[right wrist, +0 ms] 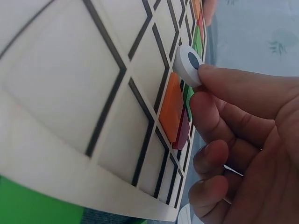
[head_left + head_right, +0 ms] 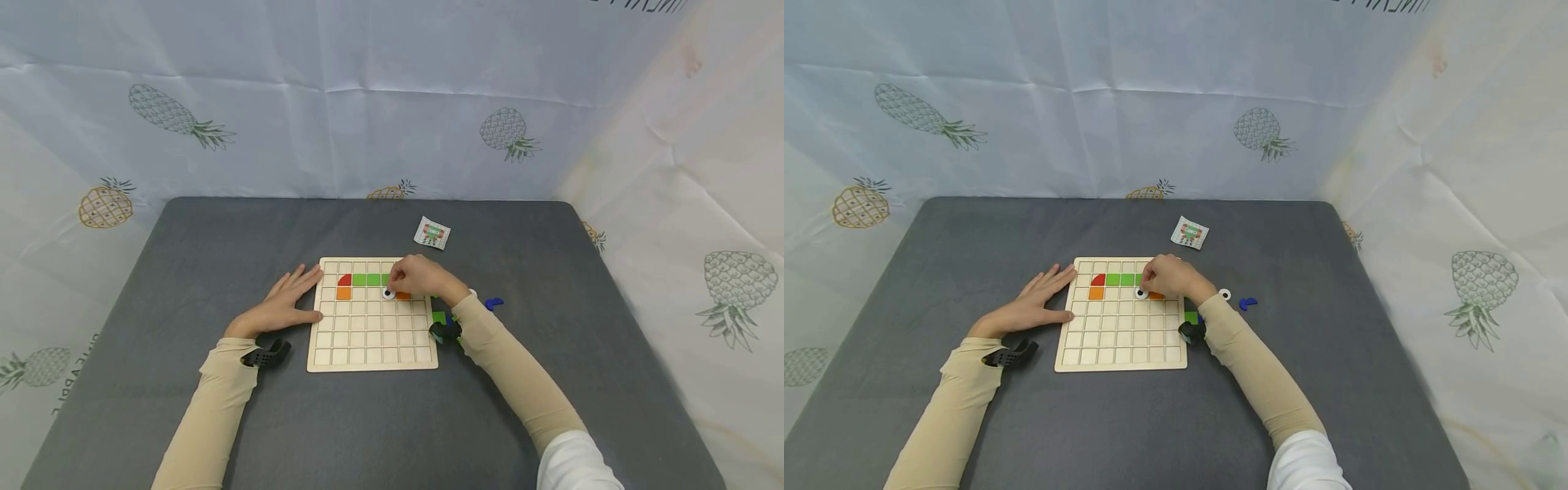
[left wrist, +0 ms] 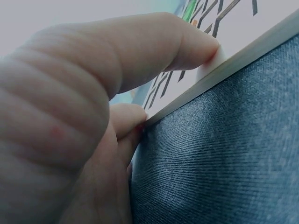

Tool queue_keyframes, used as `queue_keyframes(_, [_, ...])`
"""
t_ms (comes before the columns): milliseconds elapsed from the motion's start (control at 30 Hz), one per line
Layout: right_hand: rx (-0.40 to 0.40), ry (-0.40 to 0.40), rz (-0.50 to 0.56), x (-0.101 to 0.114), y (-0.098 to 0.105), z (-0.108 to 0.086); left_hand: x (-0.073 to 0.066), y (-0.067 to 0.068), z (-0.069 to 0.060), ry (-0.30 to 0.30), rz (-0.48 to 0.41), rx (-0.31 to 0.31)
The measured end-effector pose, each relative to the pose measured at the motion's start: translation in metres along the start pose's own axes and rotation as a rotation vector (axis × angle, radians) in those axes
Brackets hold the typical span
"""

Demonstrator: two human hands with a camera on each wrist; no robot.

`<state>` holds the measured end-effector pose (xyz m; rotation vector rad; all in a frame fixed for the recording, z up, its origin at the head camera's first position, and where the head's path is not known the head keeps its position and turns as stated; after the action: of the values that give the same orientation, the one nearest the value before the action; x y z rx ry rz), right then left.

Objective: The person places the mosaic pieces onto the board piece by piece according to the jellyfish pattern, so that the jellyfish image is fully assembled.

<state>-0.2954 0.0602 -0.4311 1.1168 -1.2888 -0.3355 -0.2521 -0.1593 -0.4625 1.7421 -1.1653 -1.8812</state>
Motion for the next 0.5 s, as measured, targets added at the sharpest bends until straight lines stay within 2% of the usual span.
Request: queue_keyframes(500, [-0.005,-0.007,-0.091,0.0018,-0.0015,0.0016,-0.0001,0.0002,-0.0002,0.004,-0.004,-0.001])
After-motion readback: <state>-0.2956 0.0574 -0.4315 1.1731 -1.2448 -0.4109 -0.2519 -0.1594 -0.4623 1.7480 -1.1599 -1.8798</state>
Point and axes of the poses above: each hand's wrist, its own z-axis towards the middle knuckle, its own y-axis out of the back of the hand, x = y × z, the point moved 10 cm from there along z, towards the middle knuckle, and after that the axes turned 13 degrees about -x, right-handed, at the moved point
